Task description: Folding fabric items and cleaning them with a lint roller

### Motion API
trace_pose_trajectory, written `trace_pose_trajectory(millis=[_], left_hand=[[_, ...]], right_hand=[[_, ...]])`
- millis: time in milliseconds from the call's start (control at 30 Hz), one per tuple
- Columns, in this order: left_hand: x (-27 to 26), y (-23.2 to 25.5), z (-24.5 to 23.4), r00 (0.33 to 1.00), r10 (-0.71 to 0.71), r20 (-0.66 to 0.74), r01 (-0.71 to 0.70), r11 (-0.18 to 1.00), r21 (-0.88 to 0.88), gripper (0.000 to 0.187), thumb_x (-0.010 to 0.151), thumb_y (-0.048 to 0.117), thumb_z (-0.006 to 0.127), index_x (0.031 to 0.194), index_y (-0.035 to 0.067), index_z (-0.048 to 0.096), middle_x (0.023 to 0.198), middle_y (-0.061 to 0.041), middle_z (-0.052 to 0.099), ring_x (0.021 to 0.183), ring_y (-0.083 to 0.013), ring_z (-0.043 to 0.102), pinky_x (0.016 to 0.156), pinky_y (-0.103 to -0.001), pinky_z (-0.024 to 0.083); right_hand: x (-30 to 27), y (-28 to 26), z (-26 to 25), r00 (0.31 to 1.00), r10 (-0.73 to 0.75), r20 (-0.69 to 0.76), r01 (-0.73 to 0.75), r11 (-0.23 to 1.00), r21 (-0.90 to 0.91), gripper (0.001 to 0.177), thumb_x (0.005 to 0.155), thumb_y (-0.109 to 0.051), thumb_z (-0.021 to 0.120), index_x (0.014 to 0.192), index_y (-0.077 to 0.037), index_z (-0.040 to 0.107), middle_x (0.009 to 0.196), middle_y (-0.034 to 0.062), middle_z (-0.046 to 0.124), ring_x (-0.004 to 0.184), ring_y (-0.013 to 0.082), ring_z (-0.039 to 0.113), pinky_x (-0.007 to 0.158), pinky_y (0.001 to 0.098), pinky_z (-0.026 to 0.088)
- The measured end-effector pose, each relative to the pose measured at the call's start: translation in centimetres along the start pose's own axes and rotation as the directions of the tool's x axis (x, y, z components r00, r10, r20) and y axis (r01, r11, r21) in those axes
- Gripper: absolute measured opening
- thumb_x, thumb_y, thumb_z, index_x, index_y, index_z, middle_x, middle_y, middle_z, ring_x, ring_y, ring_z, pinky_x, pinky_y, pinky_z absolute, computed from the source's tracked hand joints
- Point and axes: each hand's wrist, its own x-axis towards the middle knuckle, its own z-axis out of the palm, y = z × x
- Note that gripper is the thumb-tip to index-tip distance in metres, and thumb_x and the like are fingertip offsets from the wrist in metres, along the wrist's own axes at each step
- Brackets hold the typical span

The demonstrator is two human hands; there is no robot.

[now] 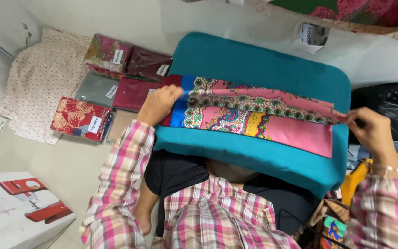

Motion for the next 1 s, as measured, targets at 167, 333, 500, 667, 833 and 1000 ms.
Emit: trace_pose_trajectory(millis=[167,333,500,667,833,1000], left_hand=[[-6.7,0.6,1.8,0.989,0.087,0.121,-0.098,0.991,0.093,0.019,0.088,0.017,0.062,0.104,0.013,0.070,0.104,-0.003,0.061,0.090,-0.0198,0.060,0.080,-0.033,0.049],[-8.4,1.2,1.7,0.991,0.077,0.108,-0.074,0.997,-0.033,0.027,0.092,0.025,0.069,0.111,0.005,0.070,0.116,-0.007,0.062,0.102,-0.0230,0.061,0.084,-0.034,0.050],[-8.6,1.2,1.5,0.997,0.071,0.017,-0.071,0.997,-0.015,0.025,0.080,0.006,0.069,0.104,0.002,0.074,0.115,-0.006,0.065,0.105,-0.0220,0.061,0.085,-0.033,0.051],[-9.4,0.1,2.7,1.000,0.006,-0.025,-0.005,1.000,0.025,0.013,0.087,0.008,0.068,0.096,0.001,0.074,0.119,-0.007,0.067,0.098,-0.0239,0.066,0.078,-0.034,0.055],[-9.6,-0.4,2.2,0.998,-0.054,0.008,0.055,0.997,-0.050,0.021,0.086,0.009,0.070,0.106,0.005,0.074,0.117,-0.005,0.068,0.101,-0.0203,0.066,0.085,-0.032,0.055],[-6.3,-0.6,-0.6,0.978,-0.202,-0.051,0.171,0.919,-0.354,0.017,0.091,-0.002,0.065,0.105,0.004,0.074,0.110,-0.011,0.074,0.099,-0.0225,0.068,0.094,-0.035,0.053]], right_hand=[[-7.1,1.4,2.8,0.990,-0.069,0.124,0.105,0.945,-0.309,0.032,0.078,0.003,0.075,0.101,-0.018,0.081,0.112,-0.0020,0.074,0.095,0.0194,0.069,0.088,0.0325,0.056],[-9.8,1.2,5.4,0.989,-0.065,0.131,0.112,0.911,-0.397,0.021,0.082,-0.019,0.079,0.102,-0.015,0.082,0.115,-0.0026,0.073,0.094,0.0219,0.068,0.089,0.0334,0.056],[-10.5,0.3,6.1,0.994,-0.080,0.077,0.107,0.878,-0.466,0.029,0.083,-0.031,0.079,0.107,-0.016,0.082,0.118,-0.0011,0.073,0.099,0.0200,0.066,0.091,0.0323,0.055],[-10.2,-0.1,6.9,0.974,-0.224,-0.032,0.156,0.766,-0.623,0.013,0.087,-0.016,0.081,0.100,-0.015,0.082,0.120,-0.0066,0.076,0.102,0.0154,0.070,0.095,0.0284,0.057],[-10.0,1.0,6.3,0.990,-0.091,-0.107,0.061,0.967,-0.249,0.012,0.090,-0.005,0.079,0.101,0.000,0.080,0.116,0.0080,0.077,0.103,0.0240,0.066,0.097,0.0334,0.053],[-8.8,1.1,2.6,0.977,0.008,-0.213,0.019,0.992,0.126,0.013,0.103,0.008,0.077,0.114,0.013,0.071,0.119,0.0227,0.070,0.104,0.0307,0.064,0.094,0.0381,0.052]])
